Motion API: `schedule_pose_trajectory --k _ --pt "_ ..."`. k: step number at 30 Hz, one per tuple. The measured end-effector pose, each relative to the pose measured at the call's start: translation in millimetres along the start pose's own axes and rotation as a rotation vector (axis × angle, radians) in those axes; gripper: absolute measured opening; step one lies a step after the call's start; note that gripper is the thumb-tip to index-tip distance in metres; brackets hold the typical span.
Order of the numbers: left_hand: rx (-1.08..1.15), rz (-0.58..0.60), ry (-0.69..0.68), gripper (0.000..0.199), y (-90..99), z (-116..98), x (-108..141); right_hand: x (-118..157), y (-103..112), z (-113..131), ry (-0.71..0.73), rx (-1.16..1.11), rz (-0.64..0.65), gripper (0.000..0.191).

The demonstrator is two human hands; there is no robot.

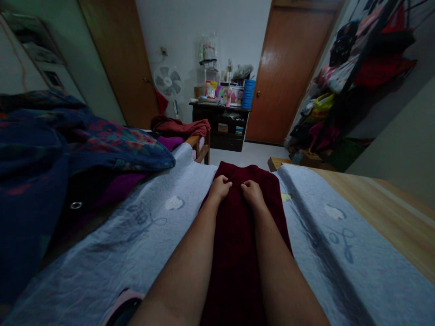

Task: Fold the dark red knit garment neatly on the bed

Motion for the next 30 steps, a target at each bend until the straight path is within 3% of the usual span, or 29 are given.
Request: schedule_pose_trajectory --k 8,15,19,30 --pt "0.102 -0.002 0.04 0.018 -3.2 9 1 -4 -2 -7 -0.019 -0.051 -0.042 0.023" --pt "0.187 0.075 -0.095 0.063 -11.8 -9 1 -3 -2 -4 0.018 -0.159 -0.046 0.052" --pt "0.159 0.144 -0.181 0.06 -17.1 -14 4 -2 -6 1 0.052 -0.218 -0.002 0.058" --pt "-0.002 0.139 -0.28 0.059 -17.6 -20 3 0 -8 6 0.066 -0.158 0.038 0.051"
Point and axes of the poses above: each hand's wrist, its own x-axis away from the middle knuckle, its own y-axis out of the back of the hand, z = x × y, the point moved 9 cm from there along -x, towards the middle knuckle, and after that the axes turned 10 degrees about -z, right-handed, at the moved point
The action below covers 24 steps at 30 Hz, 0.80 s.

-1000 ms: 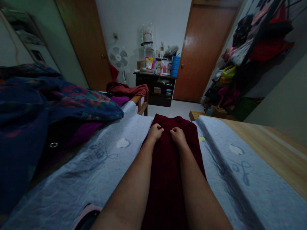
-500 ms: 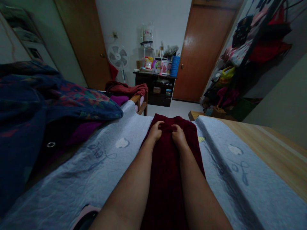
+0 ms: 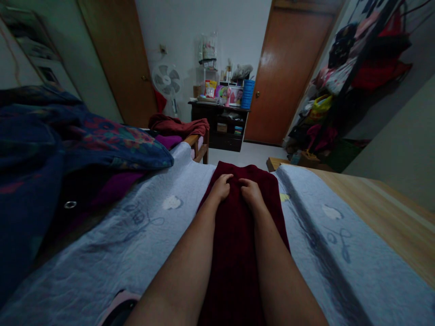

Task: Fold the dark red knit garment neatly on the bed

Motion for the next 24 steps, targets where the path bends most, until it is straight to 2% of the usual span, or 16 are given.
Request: schedule_pose_trajectory --k 4,7,9,12,14,17,21,24 --pt "-0.103 0.007 0.013 0.052 -0.6 0 4 2 -2 0 0.003 0.079 0.022 0.054" --pt "-0.299 0.016 0.049 0.045 0.6 2 9 6 1 2 -0.007 0.131 0.035 0.056" --pt "-0.404 0.027 0.055 0.042 0.8 2 11 8 7 5 -0.032 0.222 0.041 0.055" --pt "-0.433 0.028 0.052 0.041 0.5 0 12 12 16 14 -0.041 0.43 0.048 0.056" --pt "-0.424 0.026 0.052 0.043 0.6 1 11 13 15 27 0.029 0.491 0.065 0.058" --pt "-0.365 0.026 0.064 0.044 1.2 5 10 19 -1 40 0.162 0.479 0.159 0.059" --pt "-0.094 -0.03 0.146 0.043 8.0 13 5 30 -32 26 0.163 0.51 0.344 0.053" --pt "0.042 -0.062 0.192 0.046 14.3 17 -2 34 -42 17 0.149 0.539 0.401 0.052"
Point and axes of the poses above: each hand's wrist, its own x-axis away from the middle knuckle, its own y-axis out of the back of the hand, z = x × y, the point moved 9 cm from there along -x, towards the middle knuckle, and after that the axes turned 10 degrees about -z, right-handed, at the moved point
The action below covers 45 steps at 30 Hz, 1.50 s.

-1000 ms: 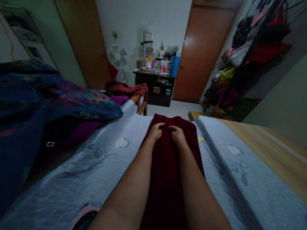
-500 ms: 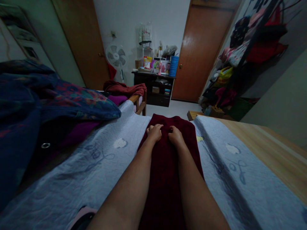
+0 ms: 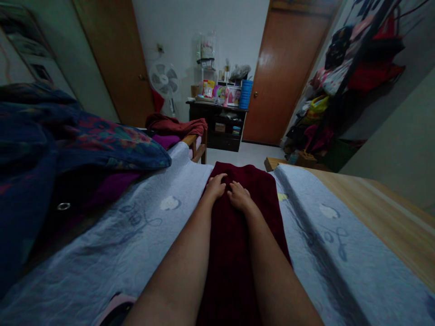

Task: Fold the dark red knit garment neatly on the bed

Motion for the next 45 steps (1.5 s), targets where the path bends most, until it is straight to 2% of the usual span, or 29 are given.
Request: schedule_pose_trajectory --k 3,8,10,16,19,24,30,38,43,45 --pt "0.07 -0.07 0.054 0.047 15.1 4 -9 0 -1 1 -0.011 0.011 0.011 0.057" --pt "0.076 -0.306 0.193 0.048 57.8 24 -17 2 4 6 -0.025 0.008 0.021 0.062" --pt "0.049 -0.338 0.215 0.045 63.5 28 -16 4 3 8 -0.029 0.013 0.027 0.063" --pt "-0.098 -0.222 0.12 0.019 39.0 12 -11 5 1 8 -0.025 0.054 0.031 0.062" --pt "-0.206 -0.192 0.127 0.026 35.3 13 -3 5 -1 8 -0.027 0.065 0.035 0.061" --pt "-0.562 -0.14 0.185 0.044 44.7 20 8 5 -2 9 -0.024 0.08 0.024 0.061" --pt "-0.63 -0.001 0.225 0.042 39.3 18 10 4 -2 9 -0.018 0.098 0.013 0.062" --pt "-0.607 -0.103 0.15 0.038 43.7 8 13 4 -2 8 -0.022 0.08 -0.005 0.063" --pt "-0.575 -0.333 -0.026 0.037 51.8 -25 12 4 -1 9 -0.027 0.086 -0.001 0.063" --pt "-0.43 -0.281 -0.141 0.033 38.9 -38 9 4 -1 9 -0.021 0.084 -0.002 0.061"
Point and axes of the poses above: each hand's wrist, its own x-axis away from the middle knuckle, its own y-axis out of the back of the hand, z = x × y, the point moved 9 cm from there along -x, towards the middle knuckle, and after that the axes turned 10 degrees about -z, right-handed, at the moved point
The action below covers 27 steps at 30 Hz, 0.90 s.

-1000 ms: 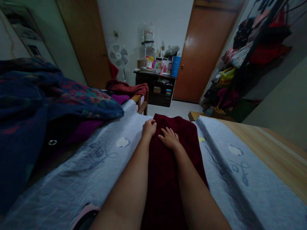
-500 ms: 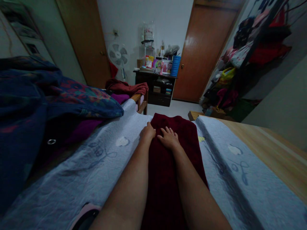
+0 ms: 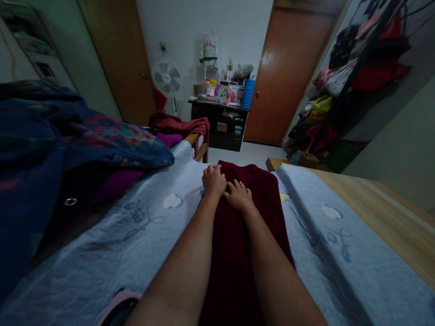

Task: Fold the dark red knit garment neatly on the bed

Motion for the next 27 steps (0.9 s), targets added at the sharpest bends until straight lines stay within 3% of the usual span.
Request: schedule_pose_trajectory --k 2,5,11,15,27 --pt "0.228 0.149 -0.073 0.029 -18.5 -15 2 0 -1 -1 -0.004 -0.008 0.008 0.062" --pt "0.444 0.344 -0.032 0.029 -43.0 -19 12 1 -3 -2 -0.006 -0.012 0.027 0.065" --pt "0.53 0.447 0.084 0.057 -62.1 -4 22 1 -1 -1 0.013 -0.029 -0.003 0.061" --pt "0.543 0.456 0.16 0.064 -70.0 5 22 2 2 -2 0.013 -0.059 -0.037 0.056" --pt "0.274 0.4 0.017 0.043 -68.5 0 31 8 22 -9 0.007 -0.205 -0.283 0.035"
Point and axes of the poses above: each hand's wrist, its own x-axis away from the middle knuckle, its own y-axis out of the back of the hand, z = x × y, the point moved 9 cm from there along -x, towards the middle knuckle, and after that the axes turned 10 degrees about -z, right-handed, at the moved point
